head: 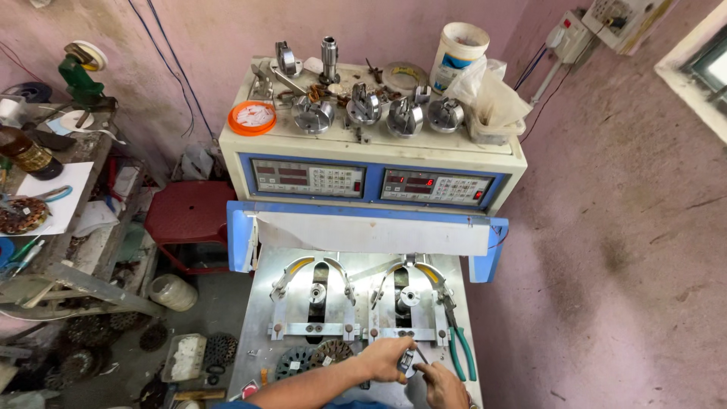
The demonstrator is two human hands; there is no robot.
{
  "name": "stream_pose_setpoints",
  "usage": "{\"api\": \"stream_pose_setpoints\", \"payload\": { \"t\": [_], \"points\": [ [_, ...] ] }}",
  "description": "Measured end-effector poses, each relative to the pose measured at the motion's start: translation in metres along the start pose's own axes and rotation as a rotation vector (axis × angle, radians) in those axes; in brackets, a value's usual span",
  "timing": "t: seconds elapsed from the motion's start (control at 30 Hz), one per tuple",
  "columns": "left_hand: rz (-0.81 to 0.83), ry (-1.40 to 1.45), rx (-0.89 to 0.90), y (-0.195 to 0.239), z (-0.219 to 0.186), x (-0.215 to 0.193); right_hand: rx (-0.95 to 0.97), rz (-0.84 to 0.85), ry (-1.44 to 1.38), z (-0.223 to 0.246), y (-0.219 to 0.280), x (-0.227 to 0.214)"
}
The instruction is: The person assembles internal electromechanical components of a motor or fan, using pliers and an Allen key to secure wires and adjust small metal parts before mounting the assembly onto a machine.
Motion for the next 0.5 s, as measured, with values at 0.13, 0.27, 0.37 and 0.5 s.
{"api": "stream_pose_setpoints", "payload": {
  "t": [0.13,0.27,0.37,0.5],
  "points": [
    [0.08,-0.064,0.146,-0.013,0.002,-0.009,-0.438,-0.411,0.257,0.053,0.018,-0.045],
    [0.222,-0.098,0.132,-0.021,0.012,-0.003,-0.271,-0.584,0.175,0.056,0.024,-0.078],
    [0.161,-0.143,0.205,-0.032,0.02,-0.003,-0.105,-0.846,-0.352,0.037,0.026,-0.093],
    [0.188,-0.1,0.133,-0.021,0.025,0.004,-0.042,-0.78,-0.729,0.024,0.044,-0.053]
  ]
}}
Point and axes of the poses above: each hand's wrist, its own y-axis away from the middle knuckle, its own x-axis out of the palm, z = x × y, the point moved 6 cm from there along -y, towards the middle knuckle, and after that the axes turned 6 degrees about z, right-handed, at the moved point
